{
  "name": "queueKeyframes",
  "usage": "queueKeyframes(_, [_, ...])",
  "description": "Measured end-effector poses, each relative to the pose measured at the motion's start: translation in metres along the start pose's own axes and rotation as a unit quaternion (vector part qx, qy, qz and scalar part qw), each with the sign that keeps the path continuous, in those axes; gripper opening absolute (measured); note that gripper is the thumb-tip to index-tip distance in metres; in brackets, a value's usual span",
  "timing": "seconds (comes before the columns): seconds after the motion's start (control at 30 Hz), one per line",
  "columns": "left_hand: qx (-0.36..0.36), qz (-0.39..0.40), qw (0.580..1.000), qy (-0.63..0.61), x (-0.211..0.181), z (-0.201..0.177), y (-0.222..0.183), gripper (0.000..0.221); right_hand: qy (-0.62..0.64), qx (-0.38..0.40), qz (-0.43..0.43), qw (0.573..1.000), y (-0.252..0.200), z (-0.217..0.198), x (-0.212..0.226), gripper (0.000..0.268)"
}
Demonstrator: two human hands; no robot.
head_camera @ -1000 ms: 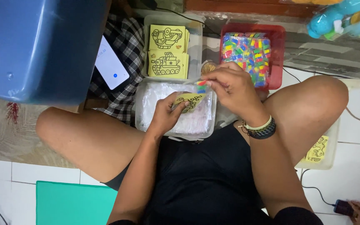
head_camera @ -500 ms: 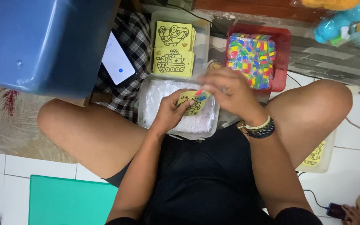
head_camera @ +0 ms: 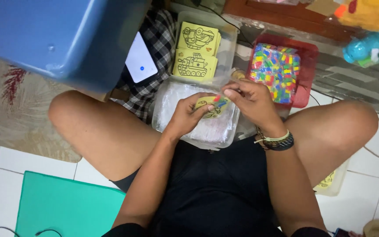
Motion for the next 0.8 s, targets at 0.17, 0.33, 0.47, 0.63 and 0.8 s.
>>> queueKeyframes(0.17, [-0.001,-0.01,1.0,-0.004,0.005,-0.001,0.0,0.034,0.016,-0.005,0.017,1.0,0.0,0.0,0.005,0.013])
queueKeyframes(0.33, [-0.003,0.004,0.999,-0.041,0.002,0.0,0.002,0.057,0.082,-0.011,0.031,0.996,-0.007,-0.002,0.014,0.013])
queueKeyframes(0.47, [-0.007,0.003,1.0,-0.029,0.007,-0.001,0.003,0.057,0.032,-0.024,0.019,0.999,0.001,0.003,0.015,0.009])
queueKeyframes(0.63, [-0.041,-0.019,0.999,0.005,0.009,-0.006,0.0,0.025,0.048,-0.05,0.038,0.997,0.003,0.013,0.013,0.01])
queueKeyframes(0.8, [-0.055,-0.044,0.997,-0.016,0.014,-0.01,-0.002,0.019,0.09,-0.07,0.05,0.992,0.008,0.019,-0.003,0.021])
Point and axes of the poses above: each hand's wrist, its own y-axis towards the middle knuckle, its own z-axis out of the palm, x = y × z, the point moved 4 cm from there along y, towards the middle knuckle, and after that the axes turned 11 degrees about x, right-handed, at the moved point
